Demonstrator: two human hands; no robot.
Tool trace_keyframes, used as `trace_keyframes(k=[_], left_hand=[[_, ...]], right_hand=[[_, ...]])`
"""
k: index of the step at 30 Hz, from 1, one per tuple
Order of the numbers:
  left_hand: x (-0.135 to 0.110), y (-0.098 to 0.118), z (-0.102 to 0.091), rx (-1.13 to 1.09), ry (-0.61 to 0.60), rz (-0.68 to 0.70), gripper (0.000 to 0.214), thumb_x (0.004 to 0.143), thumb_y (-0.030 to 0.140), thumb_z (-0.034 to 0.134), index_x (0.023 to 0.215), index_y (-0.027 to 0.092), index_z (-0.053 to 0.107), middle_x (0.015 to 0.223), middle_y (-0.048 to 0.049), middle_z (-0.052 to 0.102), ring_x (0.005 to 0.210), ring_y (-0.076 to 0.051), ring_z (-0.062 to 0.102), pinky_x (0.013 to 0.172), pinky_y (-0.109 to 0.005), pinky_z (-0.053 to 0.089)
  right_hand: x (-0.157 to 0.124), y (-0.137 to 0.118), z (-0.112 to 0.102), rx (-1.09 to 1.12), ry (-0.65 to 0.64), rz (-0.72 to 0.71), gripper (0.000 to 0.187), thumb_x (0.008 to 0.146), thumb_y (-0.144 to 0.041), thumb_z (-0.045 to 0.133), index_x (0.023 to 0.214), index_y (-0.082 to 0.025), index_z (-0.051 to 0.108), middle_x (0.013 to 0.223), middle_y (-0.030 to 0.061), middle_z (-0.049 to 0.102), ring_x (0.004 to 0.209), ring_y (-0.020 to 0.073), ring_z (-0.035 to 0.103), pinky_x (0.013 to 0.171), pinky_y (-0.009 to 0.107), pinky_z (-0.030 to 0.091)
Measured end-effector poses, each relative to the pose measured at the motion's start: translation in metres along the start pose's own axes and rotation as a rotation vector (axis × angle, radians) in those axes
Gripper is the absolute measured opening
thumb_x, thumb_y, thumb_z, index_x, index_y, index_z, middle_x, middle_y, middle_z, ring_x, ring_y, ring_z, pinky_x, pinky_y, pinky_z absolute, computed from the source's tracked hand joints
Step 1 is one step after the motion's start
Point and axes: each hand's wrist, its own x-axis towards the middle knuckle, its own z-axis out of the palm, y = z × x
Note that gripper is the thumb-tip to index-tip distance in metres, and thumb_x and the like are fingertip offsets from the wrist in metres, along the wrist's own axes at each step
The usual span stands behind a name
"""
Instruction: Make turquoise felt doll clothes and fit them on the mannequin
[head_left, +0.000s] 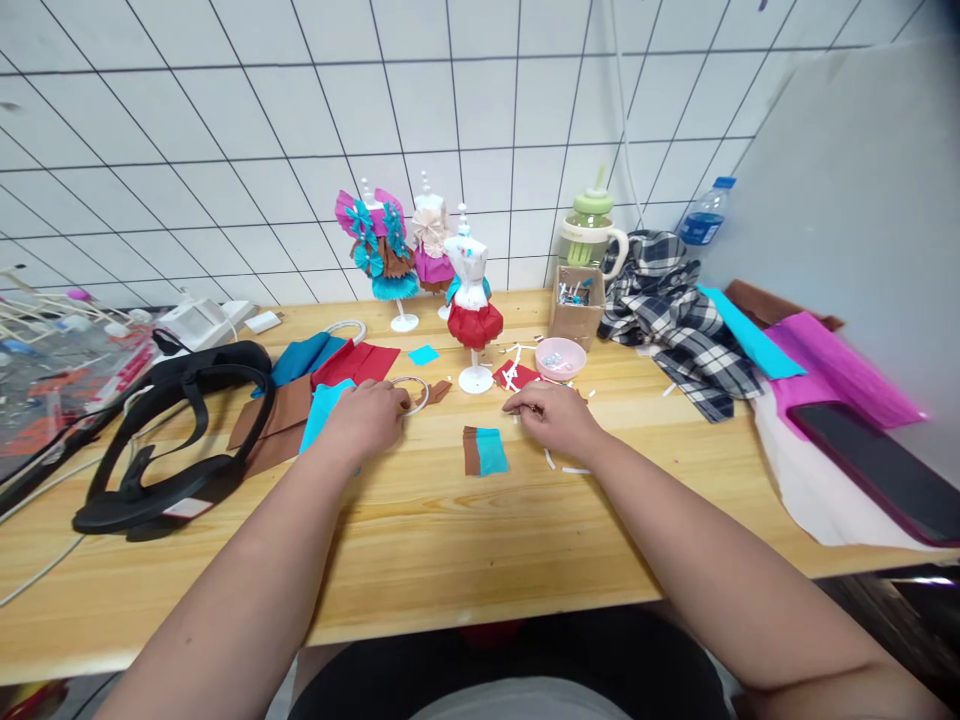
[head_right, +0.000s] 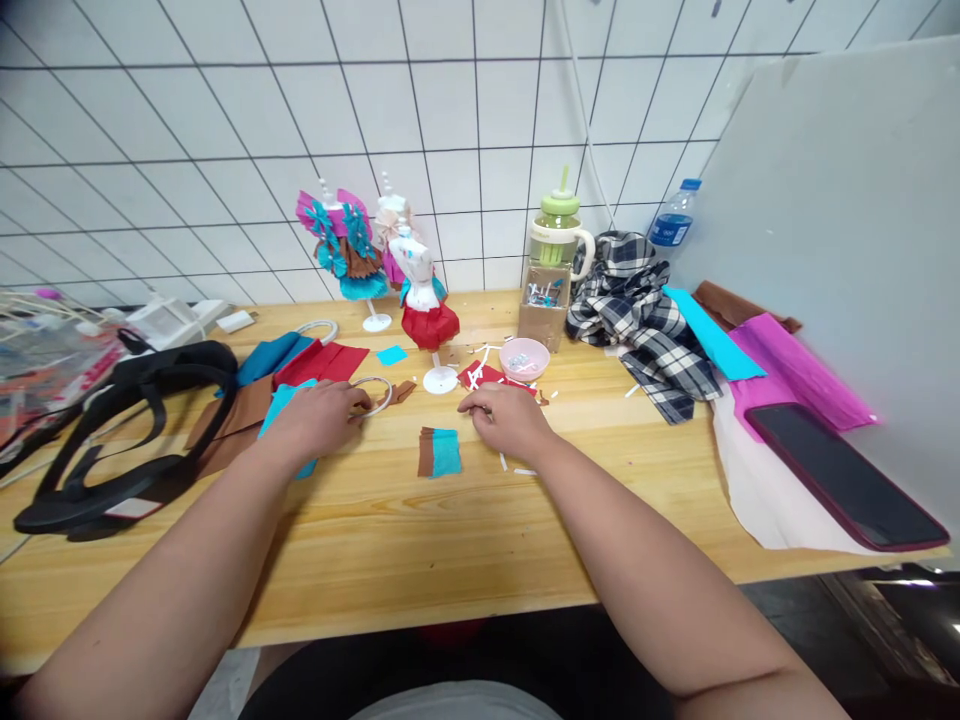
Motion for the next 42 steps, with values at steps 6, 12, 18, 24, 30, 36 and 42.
trace_keyframes(k=[6, 12, 18, 24, 30, 36, 42], left_hand=[[0.005, 0.01, -0.006, -0.035, 0.009, -0.05, 0.02, 0.086, 0.027, 0.044, 0.089, 0.02, 0.062, 0.079, -0.0097, 0.07, 0.072, -0.026, 0.064, 0.057, -0.031, 0.037], [-0.003, 0.052, -0.024, -0.394, 0.167, 0.064, 0.016, 0.093, 0.03, 0.041, 0.1, 0.02, 0.051, 0.089, -0.006, 0.069, 0.08, -0.022, 0.065, 0.064, -0.03, 0.044], [-0.009, 0.079, -0.016, -0.557, 0.179, 0.159, 0.014, 0.094, 0.029, 0.044, 0.103, 0.021, 0.05, 0.089, -0.0043, 0.068, 0.083, -0.02, 0.065, 0.07, -0.031, 0.047], [-0.007, 0.08, -0.008, -0.592, 0.168, 0.232, 0.025, 0.095, 0.029, 0.043, 0.116, 0.021, 0.054, 0.101, -0.0056, 0.069, 0.092, -0.02, 0.065, 0.079, -0.032, 0.048], [-0.008, 0.081, -0.007, -0.604, 0.134, 0.241, 0.024, 0.093, 0.028, 0.047, 0.115, 0.022, 0.056, 0.102, -0.0048, 0.071, 0.087, -0.019, 0.067, 0.074, -0.03, 0.049], [-0.009, 0.081, -0.007, -0.578, 0.101, 0.219, 0.022, 0.094, 0.03, 0.047, 0.113, 0.023, 0.057, 0.095, -0.0019, 0.071, 0.084, -0.018, 0.066, 0.069, -0.027, 0.046], [-0.009, 0.081, -0.008, -0.581, 0.11, 0.212, 0.021, 0.092, 0.029, 0.048, 0.11, 0.023, 0.057, 0.092, -0.0006, 0.071, 0.082, -0.017, 0.066, 0.068, -0.027, 0.046]], right_hand=[[-0.002, -0.006, -0.001, -0.021, 0.056, -0.044, 0.034, 0.082, -0.012, 0.051, 0.111, -0.021, 0.066, 0.1, 0.0031, 0.071, 0.093, 0.0173, 0.063, 0.08, 0.028, 0.046], [-0.004, -0.022, 0.004, 0.137, 0.18, -0.058, 0.036, 0.087, -0.024, 0.057, 0.122, -0.02, 0.052, 0.108, 0.0067, 0.07, 0.098, 0.0199, 0.062, 0.082, 0.032, 0.047], [-0.004, -0.039, 0.017, 0.274, 0.203, -0.035, 0.038, 0.085, -0.032, 0.063, 0.118, -0.02, 0.05, 0.114, 0.0081, 0.067, 0.098, 0.0196, 0.062, 0.075, 0.03, 0.049], [-0.001, -0.038, 0.018, 0.246, 0.232, 0.061, 0.02, 0.084, -0.027, 0.062, 0.104, -0.021, 0.061, 0.102, 0.0049, 0.068, 0.088, 0.019, 0.062, 0.074, 0.03, 0.048], [-0.002, -0.04, 0.014, 0.257, 0.218, 0.089, 0.02, 0.084, -0.024, 0.062, 0.103, -0.021, 0.06, 0.099, 0.002, 0.069, 0.08, 0.0159, 0.06, 0.073, 0.027, 0.045], [-0.002, -0.038, 0.015, 0.214, 0.18, 0.075, 0.009, 0.083, -0.022, 0.062, 0.092, -0.021, 0.062, 0.085, -0.0003, 0.067, 0.077, 0.0152, 0.058, 0.07, 0.026, 0.042], [-0.003, -0.035, 0.014, 0.248, 0.242, 0.088, 0.025, 0.08, -0.025, 0.066, 0.103, -0.021, 0.057, 0.103, 0.0031, 0.067, 0.074, 0.0145, 0.057, 0.068, 0.026, 0.045]])
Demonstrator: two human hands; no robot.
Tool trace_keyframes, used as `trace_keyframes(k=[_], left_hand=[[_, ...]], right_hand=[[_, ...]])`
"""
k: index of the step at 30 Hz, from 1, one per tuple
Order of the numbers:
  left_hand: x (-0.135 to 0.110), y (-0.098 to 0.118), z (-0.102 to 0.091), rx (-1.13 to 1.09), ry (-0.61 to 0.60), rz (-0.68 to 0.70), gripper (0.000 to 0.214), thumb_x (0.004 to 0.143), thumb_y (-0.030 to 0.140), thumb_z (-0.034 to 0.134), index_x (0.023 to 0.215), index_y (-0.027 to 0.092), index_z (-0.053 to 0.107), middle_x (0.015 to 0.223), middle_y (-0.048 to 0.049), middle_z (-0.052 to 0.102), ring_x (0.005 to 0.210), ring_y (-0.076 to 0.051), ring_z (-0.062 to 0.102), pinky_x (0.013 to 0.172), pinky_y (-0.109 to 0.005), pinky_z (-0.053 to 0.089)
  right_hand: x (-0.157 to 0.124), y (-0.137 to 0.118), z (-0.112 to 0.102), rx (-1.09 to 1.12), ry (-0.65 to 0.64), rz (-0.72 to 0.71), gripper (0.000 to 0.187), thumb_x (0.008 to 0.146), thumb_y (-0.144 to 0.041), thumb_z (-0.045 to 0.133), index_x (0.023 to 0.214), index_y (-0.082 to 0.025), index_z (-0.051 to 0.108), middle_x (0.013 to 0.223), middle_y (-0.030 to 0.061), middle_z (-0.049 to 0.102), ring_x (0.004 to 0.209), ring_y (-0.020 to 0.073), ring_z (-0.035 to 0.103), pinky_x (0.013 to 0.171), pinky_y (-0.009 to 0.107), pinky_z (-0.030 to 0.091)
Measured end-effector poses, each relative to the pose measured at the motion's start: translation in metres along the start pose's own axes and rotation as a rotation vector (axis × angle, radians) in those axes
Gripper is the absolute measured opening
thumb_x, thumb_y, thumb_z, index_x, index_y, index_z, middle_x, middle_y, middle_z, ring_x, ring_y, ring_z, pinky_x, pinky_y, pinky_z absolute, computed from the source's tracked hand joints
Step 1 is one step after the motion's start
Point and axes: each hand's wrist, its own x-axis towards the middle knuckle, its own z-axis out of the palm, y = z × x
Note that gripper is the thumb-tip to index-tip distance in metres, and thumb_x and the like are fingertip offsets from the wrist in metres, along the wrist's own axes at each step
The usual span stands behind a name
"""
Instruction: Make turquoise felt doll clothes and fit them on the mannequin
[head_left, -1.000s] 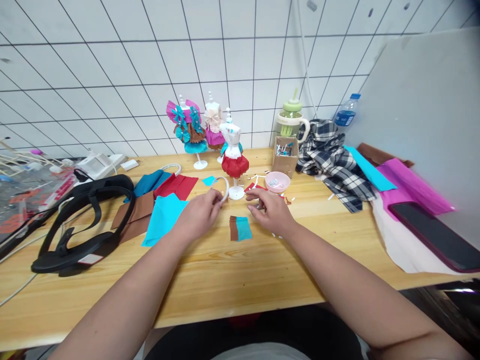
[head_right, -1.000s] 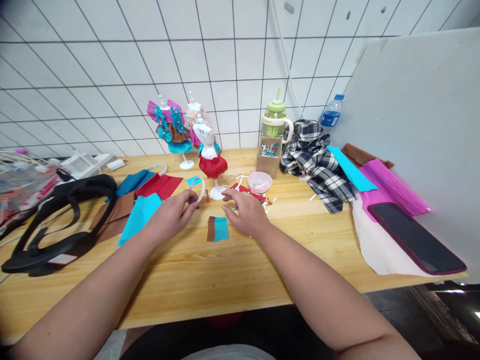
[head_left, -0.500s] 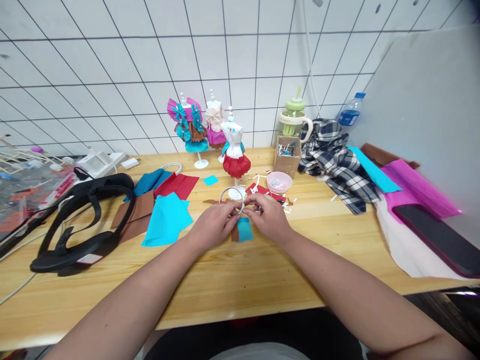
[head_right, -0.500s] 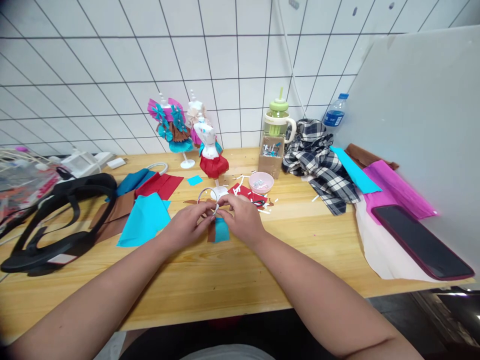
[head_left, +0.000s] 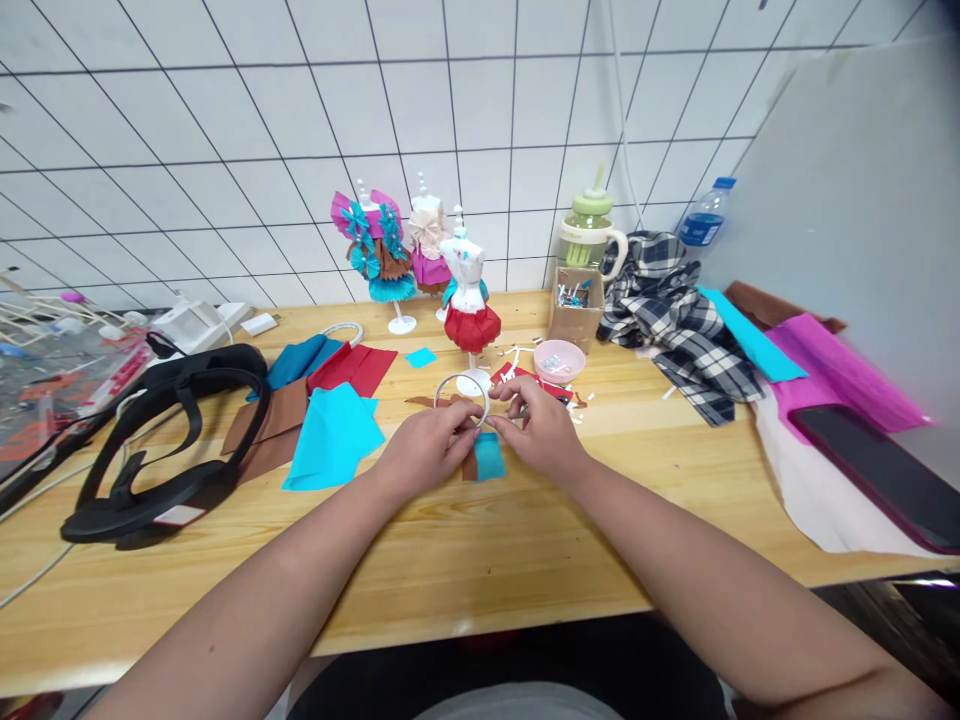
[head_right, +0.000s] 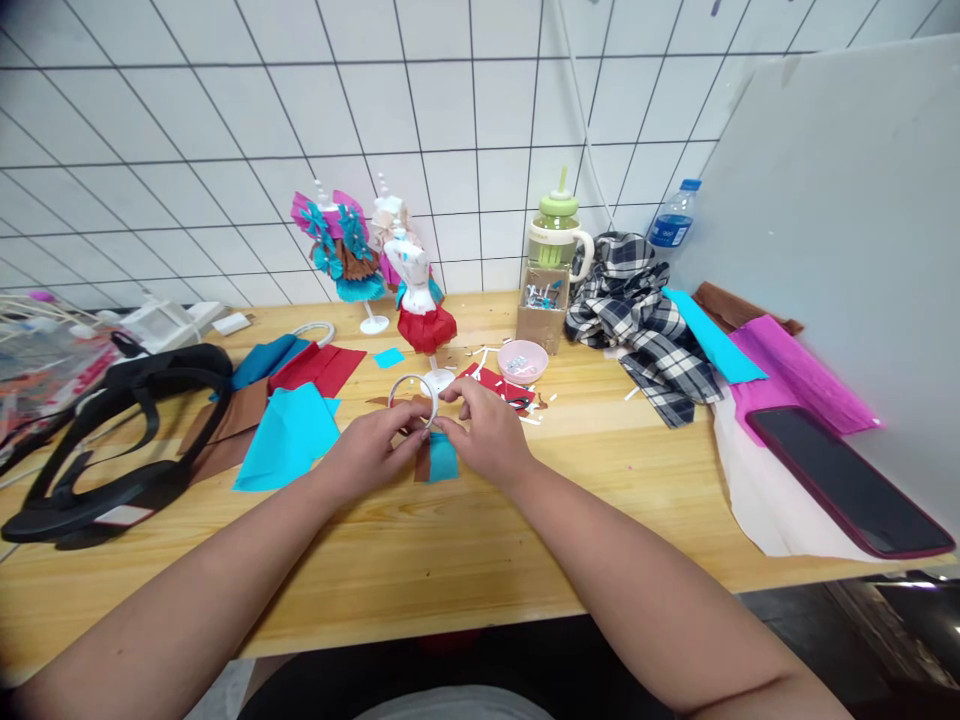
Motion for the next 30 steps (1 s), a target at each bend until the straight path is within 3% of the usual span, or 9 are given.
trace_keyframes(k=[3, 7, 14, 22, 25, 27, 29, 30], left_hand=[[-0.001, 0.001, -0.001, -0.028, 0.013, 0.002, 0.021, 0.092, 0.029, 0.048, 0.111, 0.023, 0.057, 0.089, 0.0, 0.071, 0.08, -0.016, 0.066, 0.066, -0.026, 0.045], [-0.001, 0.006, -0.003, -0.086, 0.049, -0.007, 0.023, 0.093, 0.032, 0.047, 0.11, 0.023, 0.059, 0.085, 0.0006, 0.07, 0.074, -0.014, 0.064, 0.061, -0.024, 0.042], [-0.001, 0.005, -0.001, -0.109, 0.115, -0.077, 0.017, 0.088, 0.031, 0.051, 0.092, 0.021, 0.064, 0.078, 0.0012, 0.067, 0.069, -0.013, 0.059, 0.061, -0.023, 0.039], [0.005, 0.011, 0.001, -0.556, 0.144, -0.251, 0.016, 0.082, 0.032, 0.056, 0.083, 0.018, 0.062, 0.075, 0.0005, 0.067, 0.068, -0.013, 0.06, 0.061, -0.021, 0.045], [0.009, -0.006, 0.002, -0.586, 0.267, -0.346, 0.014, 0.082, 0.032, 0.053, 0.081, 0.019, 0.058, 0.057, 0.0045, 0.057, 0.054, -0.011, 0.053, 0.055, -0.021, 0.042], [0.011, -0.028, 0.0, -0.514, 0.357, -0.409, 0.017, 0.083, 0.033, 0.051, 0.084, 0.019, 0.06, 0.057, 0.0037, 0.058, 0.054, -0.012, 0.054, 0.056, -0.022, 0.041], [0.012, -0.048, -0.002, -0.306, 0.292, -0.387, 0.018, 0.082, 0.034, 0.054, 0.084, 0.019, 0.065, 0.067, -0.0001, 0.066, 0.063, -0.015, 0.059, 0.06, -0.024, 0.043], [0.012, -0.056, -0.003, -0.171, 0.2, -0.357, 0.018, 0.08, 0.034, 0.057, 0.082, 0.021, 0.068, 0.072, -0.0016, 0.068, 0.067, -0.017, 0.06, 0.062, -0.026, 0.043]], right_hand=[[-0.001, -0.002, -0.001, -0.007, 0.01, -0.041, 0.032, 0.083, -0.027, 0.065, 0.113, -0.021, 0.059, 0.109, 0.005, 0.067, 0.072, 0.0141, 0.059, 0.071, 0.028, 0.047], [-0.002, -0.003, -0.001, -0.054, 0.054, -0.091, 0.014, 0.088, -0.029, 0.061, 0.098, -0.021, 0.067, 0.095, 0.0033, 0.071, 0.074, 0.0151, 0.061, 0.072, 0.027, 0.047], [-0.003, -0.005, 0.0, -0.037, 0.02, -0.211, 0.008, 0.089, -0.024, 0.058, 0.086, -0.02, 0.064, 0.086, 0.0033, 0.066, 0.074, 0.0155, 0.058, 0.066, 0.027, 0.044], [-0.003, -0.01, 0.004, -0.123, -0.043, -0.236, 0.013, 0.094, -0.024, 0.044, 0.088, -0.02, 0.054, 0.089, 0.0051, 0.058, 0.083, 0.0185, 0.055, 0.07, 0.029, 0.041], [-0.004, -0.011, 0.0, -0.109, -0.016, -0.257, 0.013, 0.094, -0.021, 0.043, 0.086, -0.02, 0.053, 0.087, 0.005, 0.057, 0.081, 0.0183, 0.054, 0.069, 0.029, 0.041], [-0.003, -0.01, -0.005, -0.074, 0.014, -0.269, 0.013, 0.094, -0.021, 0.044, 0.086, -0.02, 0.054, 0.086, 0.0048, 0.058, 0.081, 0.018, 0.054, 0.07, 0.029, 0.041], [-0.002, -0.007, -0.01, -0.04, 0.041, -0.257, 0.011, 0.093, -0.021, 0.047, 0.086, -0.02, 0.055, 0.085, 0.0044, 0.059, 0.081, 0.0179, 0.055, 0.071, 0.028, 0.042], [0.0, -0.005, -0.012, -0.03, 0.052, -0.237, 0.009, 0.092, -0.021, 0.049, 0.087, -0.02, 0.056, 0.085, 0.004, 0.06, 0.081, 0.0177, 0.055, 0.071, 0.028, 0.042]])
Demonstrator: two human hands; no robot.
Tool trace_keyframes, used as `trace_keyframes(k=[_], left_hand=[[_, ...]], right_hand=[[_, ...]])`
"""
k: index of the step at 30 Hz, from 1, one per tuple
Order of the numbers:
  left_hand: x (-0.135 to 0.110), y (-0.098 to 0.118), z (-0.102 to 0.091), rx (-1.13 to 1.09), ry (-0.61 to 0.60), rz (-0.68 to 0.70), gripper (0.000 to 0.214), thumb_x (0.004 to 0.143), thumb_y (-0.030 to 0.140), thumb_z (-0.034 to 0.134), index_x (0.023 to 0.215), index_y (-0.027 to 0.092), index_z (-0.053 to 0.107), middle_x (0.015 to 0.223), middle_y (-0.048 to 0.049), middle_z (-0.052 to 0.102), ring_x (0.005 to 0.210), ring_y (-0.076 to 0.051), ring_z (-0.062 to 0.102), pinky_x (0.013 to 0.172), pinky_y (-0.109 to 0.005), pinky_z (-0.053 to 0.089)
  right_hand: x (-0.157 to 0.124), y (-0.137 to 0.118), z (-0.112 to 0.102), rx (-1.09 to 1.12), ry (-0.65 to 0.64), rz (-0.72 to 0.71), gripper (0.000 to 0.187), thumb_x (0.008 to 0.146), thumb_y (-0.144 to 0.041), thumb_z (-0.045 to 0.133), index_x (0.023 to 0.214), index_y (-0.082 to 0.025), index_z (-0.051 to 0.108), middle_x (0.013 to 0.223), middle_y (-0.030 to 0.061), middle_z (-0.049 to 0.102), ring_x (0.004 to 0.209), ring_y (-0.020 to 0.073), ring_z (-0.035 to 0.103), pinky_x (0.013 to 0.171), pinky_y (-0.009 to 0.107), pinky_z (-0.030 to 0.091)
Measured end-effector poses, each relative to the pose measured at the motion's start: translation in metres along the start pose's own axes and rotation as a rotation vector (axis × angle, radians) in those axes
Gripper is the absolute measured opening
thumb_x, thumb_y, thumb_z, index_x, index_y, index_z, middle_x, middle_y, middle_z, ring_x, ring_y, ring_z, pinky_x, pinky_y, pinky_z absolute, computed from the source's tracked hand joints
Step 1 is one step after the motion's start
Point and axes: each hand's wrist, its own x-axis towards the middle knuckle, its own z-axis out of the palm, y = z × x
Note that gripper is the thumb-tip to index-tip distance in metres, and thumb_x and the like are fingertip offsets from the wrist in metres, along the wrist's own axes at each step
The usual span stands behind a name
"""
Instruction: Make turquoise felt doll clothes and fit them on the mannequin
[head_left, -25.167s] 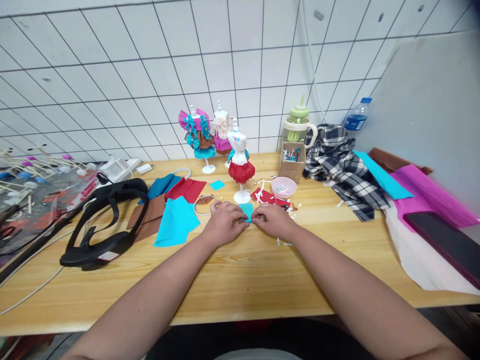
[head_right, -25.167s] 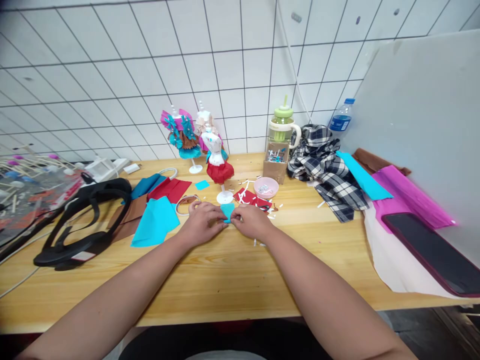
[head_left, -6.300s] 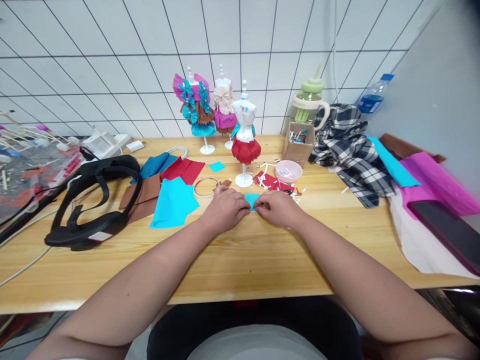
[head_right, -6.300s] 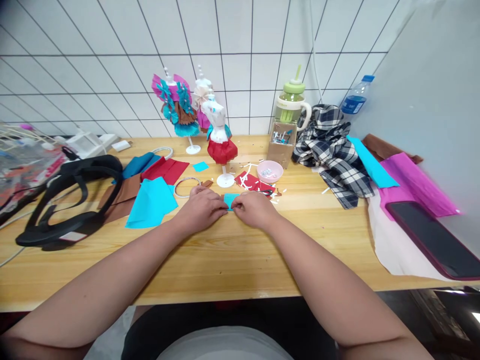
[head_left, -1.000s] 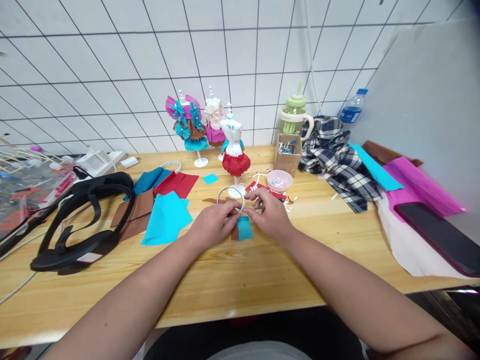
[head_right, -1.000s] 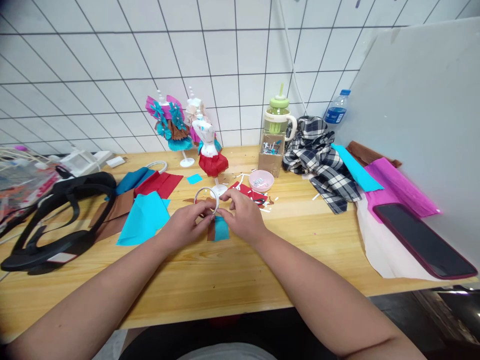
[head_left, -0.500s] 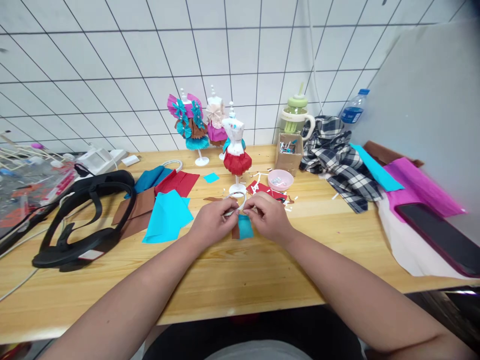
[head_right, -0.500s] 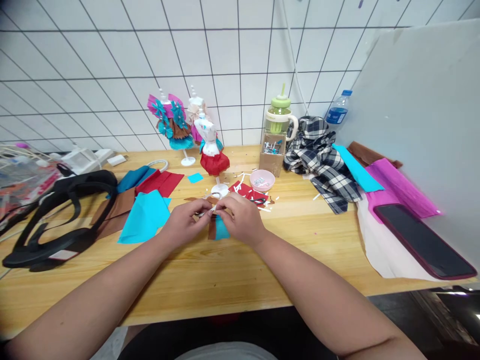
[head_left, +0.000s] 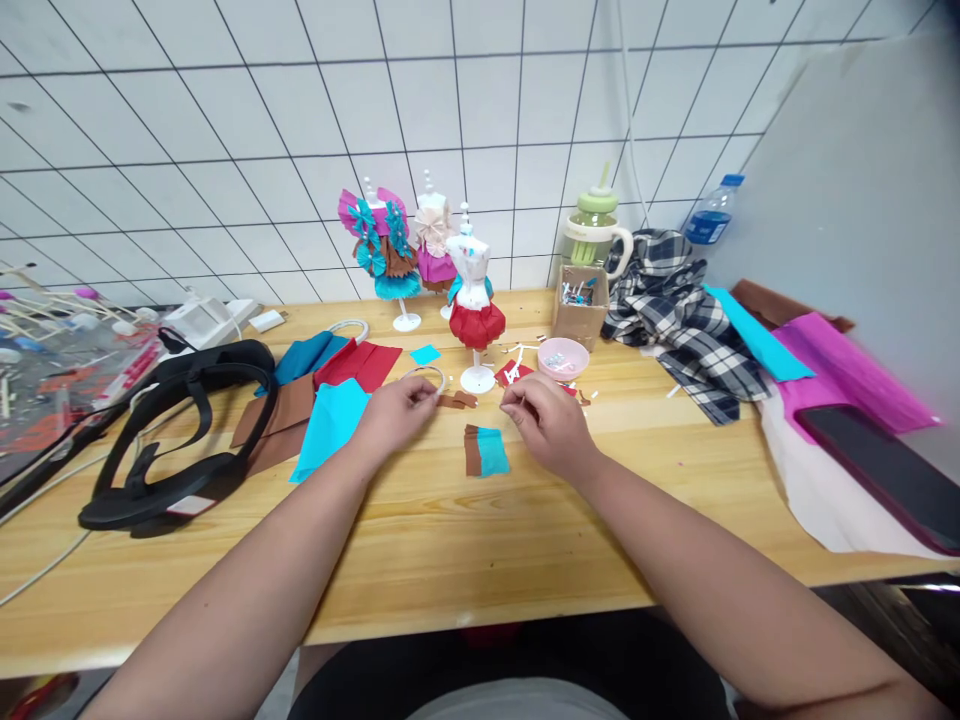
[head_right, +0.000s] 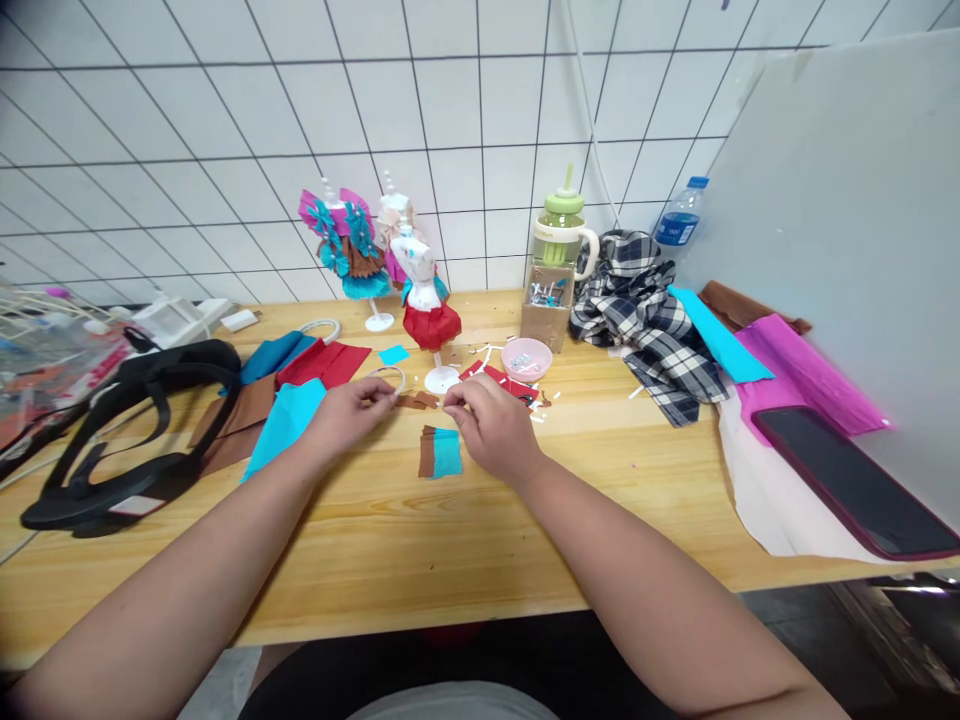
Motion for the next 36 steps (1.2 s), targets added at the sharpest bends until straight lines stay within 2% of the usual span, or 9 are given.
trace_keyframes(k=[2, 4, 10, 14, 17, 22, 30, 33, 36], left_hand=[[0.002, -0.007, -0.002, 0.215, -0.1, 0.108, 0.02, 0.08, 0.033, 0.058, 0.089, 0.025, 0.074, 0.081, -0.0035, 0.071, 0.077, -0.021, 0.063, 0.067, -0.029, 0.044], [0.001, -0.008, -0.002, 0.383, -0.116, 0.138, 0.024, 0.082, 0.033, 0.055, 0.096, 0.027, 0.074, 0.086, -0.0058, 0.071, 0.085, -0.025, 0.063, 0.07, -0.032, 0.045], [-0.002, 0.003, -0.009, 0.639, -0.058, -0.057, 0.032, 0.084, 0.042, 0.052, 0.099, 0.022, 0.073, 0.098, -0.0135, 0.069, 0.095, -0.034, 0.06, 0.074, -0.04, 0.046], [-0.008, 0.021, -0.008, 0.385, 0.018, 0.13, 0.032, 0.088, 0.035, 0.051, 0.109, 0.021, 0.069, 0.105, -0.01, 0.069, 0.099, -0.028, 0.059, 0.086, -0.04, 0.045], [-0.015, 0.037, -0.001, 0.016, -0.159, 0.201, 0.032, 0.093, 0.039, 0.045, 0.097, 0.021, 0.072, 0.096, -0.0051, 0.071, 0.091, -0.02, 0.063, 0.081, -0.032, 0.047], [-0.025, 0.049, 0.01, -0.078, -0.217, 0.278, 0.02, 0.086, 0.034, 0.059, 0.088, 0.021, 0.073, 0.086, -0.003, 0.07, 0.083, -0.018, 0.062, 0.078, -0.031, 0.045], [-0.028, 0.051, 0.011, -0.159, -0.152, 0.355, 0.016, 0.084, 0.028, 0.062, 0.077, 0.021, 0.075, 0.073, -0.0027, 0.07, 0.074, -0.016, 0.061, 0.072, -0.029, 0.045], [-0.028, 0.052, 0.011, -0.206, -0.141, 0.331, 0.015, 0.082, 0.029, 0.064, 0.074, 0.022, 0.075, 0.073, -0.0029, 0.07, 0.073, -0.016, 0.061, 0.072, -0.03, 0.047], [-0.027, 0.051, 0.012, -0.309, -0.14, 0.22, 0.017, 0.083, 0.032, 0.064, 0.078, 0.021, 0.076, 0.08, -0.0049, 0.071, 0.078, -0.017, 0.065, 0.075, -0.03, 0.05]], right_hand=[[0.002, 0.007, -0.002, 0.001, 0.008, 0.056, 0.007, 0.09, -0.02, 0.051, 0.087, -0.02, 0.057, 0.085, 0.0033, 0.06, 0.079, 0.0173, 0.055, 0.07, 0.028, 0.041], [0.003, 0.012, -0.003, -0.008, 0.004, 0.105, 0.005, 0.089, -0.019, 0.053, 0.086, -0.02, 0.057, 0.084, 0.0029, 0.06, 0.078, 0.0171, 0.055, 0.069, 0.028, 0.041], [0.004, 0.017, -0.002, -0.001, -0.059, 0.175, 0.004, 0.086, -0.018, 0.055, 0.083, -0.02, 0.058, 0.083, 0.0024, 0.06, 0.078, 0.0166, 0.053, 0.07, 0.028, 0.039], [0.004, 0.017, 0.004, 0.093, -0.151, 0.346, 0.003, 0.081, -0.021, 0.057, 0.081, -0.019, 0.059, 0.075, -0.0005, 0.057, 0.067, 0.0138, 0.049, 0.064, 0.026, 0.037], [0.004, 0.016, 0.01, 0.238, -0.237, 0.497, 0.008, 0.079, -0.026, 0.058, 0.08, -0.018, 0.059, 0.066, -0.0035, 0.051, 0.058, 0.0115, 0.042, 0.057, 0.025, 0.033], [0.002, 0.016, 0.017, 0.439, -0.315, 0.581, 0.016, 0.076, -0.033, 0.059, 0.078, -0.018, 0.058, 0.065, -0.0045, 0.049, 0.057, 0.0103, 0.038, 0.054, 0.023, 0.031], [0.002, 0.009, 0.018, 0.304, -0.303, 0.542, 0.009, 0.075, -0.028, 0.059, 0.076, -0.018, 0.058, 0.059, -0.0056, 0.047, 0.054, 0.0101, 0.039, 0.049, 0.022, 0.029], [0.001, 0.011, 0.016, 0.186, -0.203, 0.494, 0.008, 0.077, -0.021, 0.057, 0.084, -0.019, 0.061, 0.067, -0.0033, 0.056, 0.054, 0.0107, 0.045, 0.052, 0.023, 0.035], [0.001, 0.011, 0.01, 0.022, -0.064, 0.319, 0.018, 0.081, -0.018, 0.057, 0.097, -0.02, 0.063, 0.079, 0.0006, 0.063, 0.063, 0.0133, 0.054, 0.059, 0.026, 0.041]])
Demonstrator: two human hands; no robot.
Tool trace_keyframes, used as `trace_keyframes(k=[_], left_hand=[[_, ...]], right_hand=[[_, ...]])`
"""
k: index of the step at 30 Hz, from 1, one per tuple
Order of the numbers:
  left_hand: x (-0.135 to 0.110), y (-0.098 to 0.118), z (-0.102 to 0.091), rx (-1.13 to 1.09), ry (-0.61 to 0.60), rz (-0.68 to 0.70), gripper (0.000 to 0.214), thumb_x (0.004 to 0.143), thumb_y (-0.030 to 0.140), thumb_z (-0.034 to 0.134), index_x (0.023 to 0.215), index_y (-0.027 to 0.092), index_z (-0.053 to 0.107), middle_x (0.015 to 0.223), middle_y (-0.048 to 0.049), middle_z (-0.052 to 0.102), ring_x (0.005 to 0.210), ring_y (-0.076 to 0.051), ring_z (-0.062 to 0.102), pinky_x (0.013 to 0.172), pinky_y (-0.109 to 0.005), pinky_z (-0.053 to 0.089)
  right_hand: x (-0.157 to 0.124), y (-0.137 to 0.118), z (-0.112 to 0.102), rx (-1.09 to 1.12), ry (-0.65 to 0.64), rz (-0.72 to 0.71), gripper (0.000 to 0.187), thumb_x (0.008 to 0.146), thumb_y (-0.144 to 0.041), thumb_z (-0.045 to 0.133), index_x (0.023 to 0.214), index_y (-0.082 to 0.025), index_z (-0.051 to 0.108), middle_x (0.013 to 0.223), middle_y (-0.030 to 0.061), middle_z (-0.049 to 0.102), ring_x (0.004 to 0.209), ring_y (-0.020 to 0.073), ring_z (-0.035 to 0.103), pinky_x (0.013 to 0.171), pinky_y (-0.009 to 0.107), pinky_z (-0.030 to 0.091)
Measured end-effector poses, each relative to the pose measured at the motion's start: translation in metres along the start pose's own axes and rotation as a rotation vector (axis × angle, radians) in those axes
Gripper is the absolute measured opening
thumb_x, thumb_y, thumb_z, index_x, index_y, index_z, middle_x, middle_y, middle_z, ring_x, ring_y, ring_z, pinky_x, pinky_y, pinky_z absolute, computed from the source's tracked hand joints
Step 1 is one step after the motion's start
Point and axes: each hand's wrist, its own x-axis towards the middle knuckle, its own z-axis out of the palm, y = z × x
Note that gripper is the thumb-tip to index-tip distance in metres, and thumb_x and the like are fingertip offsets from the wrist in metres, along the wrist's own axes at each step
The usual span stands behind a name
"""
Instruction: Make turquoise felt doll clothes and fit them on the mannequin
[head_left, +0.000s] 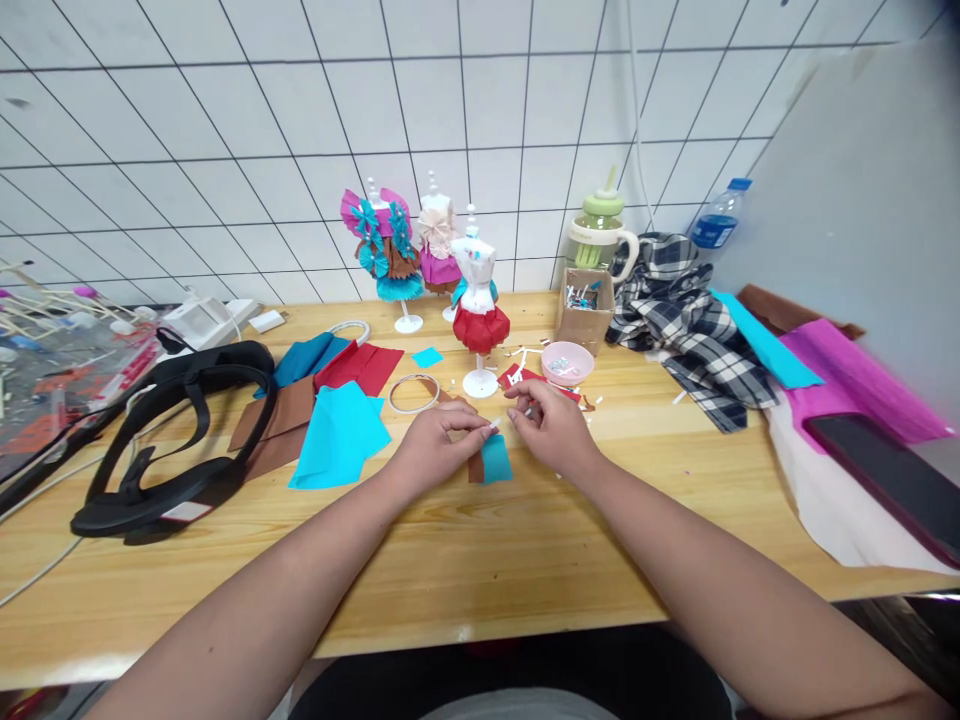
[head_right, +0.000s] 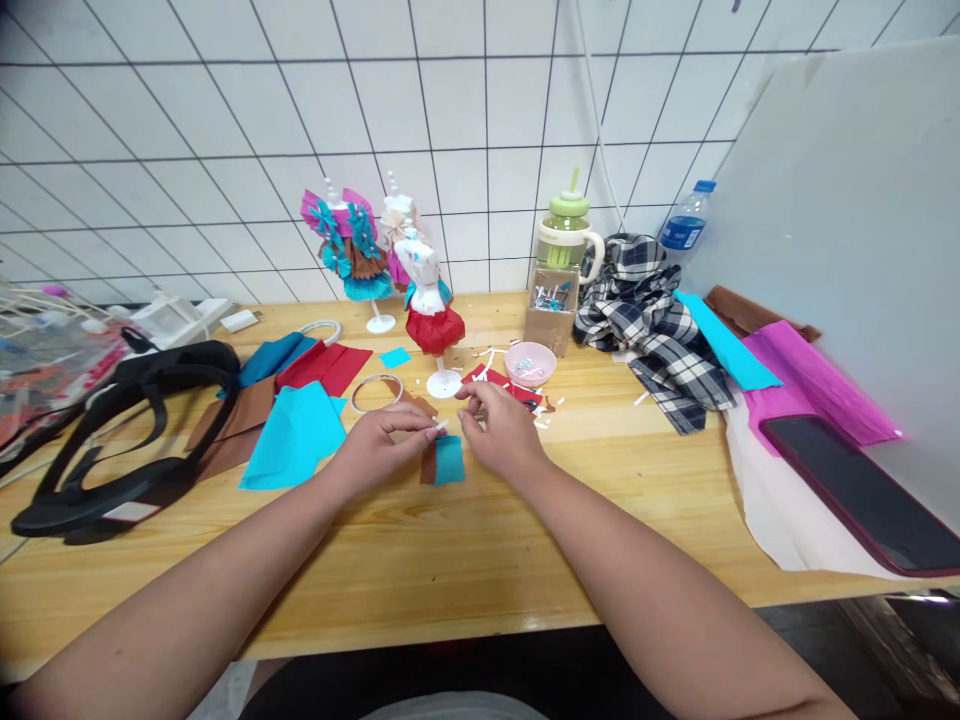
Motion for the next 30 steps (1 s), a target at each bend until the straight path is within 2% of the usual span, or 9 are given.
trace_keyframes(k=[2, 5, 8, 11, 14, 19, 24, 30], left_hand=[[0.001, -0.002, 0.0, -0.078, -0.008, -0.059, 0.02, 0.084, 0.035, 0.062, 0.085, 0.021, 0.077, 0.092, -0.0069, 0.072, 0.089, -0.019, 0.066, 0.083, -0.032, 0.051], [0.001, -0.003, -0.001, -0.175, -0.051, -0.104, 0.024, 0.087, 0.037, 0.059, 0.094, 0.023, 0.077, 0.109, -0.008, 0.07, 0.105, -0.021, 0.063, 0.097, -0.036, 0.048], [0.001, -0.003, 0.0, -0.209, -0.08, -0.116, 0.025, 0.088, 0.037, 0.057, 0.098, 0.024, 0.077, 0.115, -0.0078, 0.068, 0.112, -0.021, 0.061, 0.103, -0.037, 0.044], [-0.001, -0.002, 0.001, -0.169, -0.071, -0.1, 0.025, 0.088, 0.036, 0.057, 0.099, 0.023, 0.076, 0.114, -0.0085, 0.067, 0.11, -0.021, 0.061, 0.102, -0.037, 0.045], [-0.002, 0.0, 0.003, -0.074, -0.023, -0.048, 0.022, 0.087, 0.033, 0.058, 0.096, 0.024, 0.077, 0.108, -0.0078, 0.068, 0.104, -0.021, 0.062, 0.097, -0.037, 0.048], [-0.003, 0.002, 0.006, 0.101, 0.075, 0.08, 0.017, 0.084, 0.029, 0.062, 0.091, 0.023, 0.076, 0.097, -0.0067, 0.068, 0.094, -0.02, 0.062, 0.086, -0.035, 0.049], [-0.003, 0.002, 0.005, 0.123, 0.125, 0.067, 0.017, 0.085, 0.031, 0.061, 0.081, 0.022, 0.075, 0.089, -0.006, 0.069, 0.086, -0.019, 0.062, 0.081, -0.034, 0.049], [-0.003, 0.003, 0.002, 0.026, 0.137, 0.033, 0.019, 0.084, 0.033, 0.061, 0.074, 0.02, 0.07, 0.085, -0.0061, 0.067, 0.084, -0.019, 0.063, 0.079, -0.032, 0.05]], right_hand=[[-0.001, -0.002, -0.005, -0.072, 0.055, -0.153, 0.014, 0.085, -0.02, 0.058, 0.096, -0.02, 0.065, 0.083, 0.0033, 0.066, 0.073, 0.016, 0.059, 0.065, 0.027, 0.044], [-0.004, -0.007, -0.008, -0.172, 0.039, -0.308, 0.015, 0.091, -0.027, 0.055, 0.091, -0.02, 0.069, 0.086, 0.0056, 0.07, 0.083, 0.0188, 0.063, 0.075, 0.03, 0.046], [-0.006, -0.009, -0.006, -0.282, 0.0, -0.355, 0.02, 0.093, -0.031, 0.054, 0.093, -0.02, 0.071, 0.088, 0.006, 0.071, 0.084, 0.0201, 0.063, 0.077, 0.032, 0.046], [-0.007, -0.008, -0.003, -0.316, 0.004, -0.352, 0.022, 0.093, -0.03, 0.053, 0.092, -0.019, 0.072, 0.088, 0.0062, 0.072, 0.083, 0.02, 0.063, 0.075, 0.032, 0.046], [-0.007, -0.009, -0.001, -0.242, 0.028, -0.3, 0.017, 0.089, -0.026, 0.057, 0.088, -0.019, 0.072, 0.084, 0.0057, 0.071, 0.076, 0.018, 0.063, 0.07, 0.03, 0.046], [-0.005, -0.014, 0.003, -0.02, 0.037, -0.111, 0.009, 0.078, -0.017, 0.062, 0.078, -0.017, 0.071, 0.069, 0.002, 0.067, 0.058, 0.0127, 0.056, 0.055, 0.025, 0.043], [-0.005, -0.018, 0.009, 0.163, 0.038, 0.056, 0.008, 0.075, -0.02, 0.064, 0.075, -0.018, 0.071, 0.065, 0.0011, 0.066, 0.05, 0.0109, 0.051, 0.047, 0.023, 0.04], [-0.008, -0.017, 0.014, 0.359, -0.019, 0.14, 0.013, 0.079, -0.024, 0.064, 0.082, -0.018, 0.074, 0.078, 0.0049, 0.073, 0.066, 0.0164, 0.064, 0.059, 0.027, 0.05]])
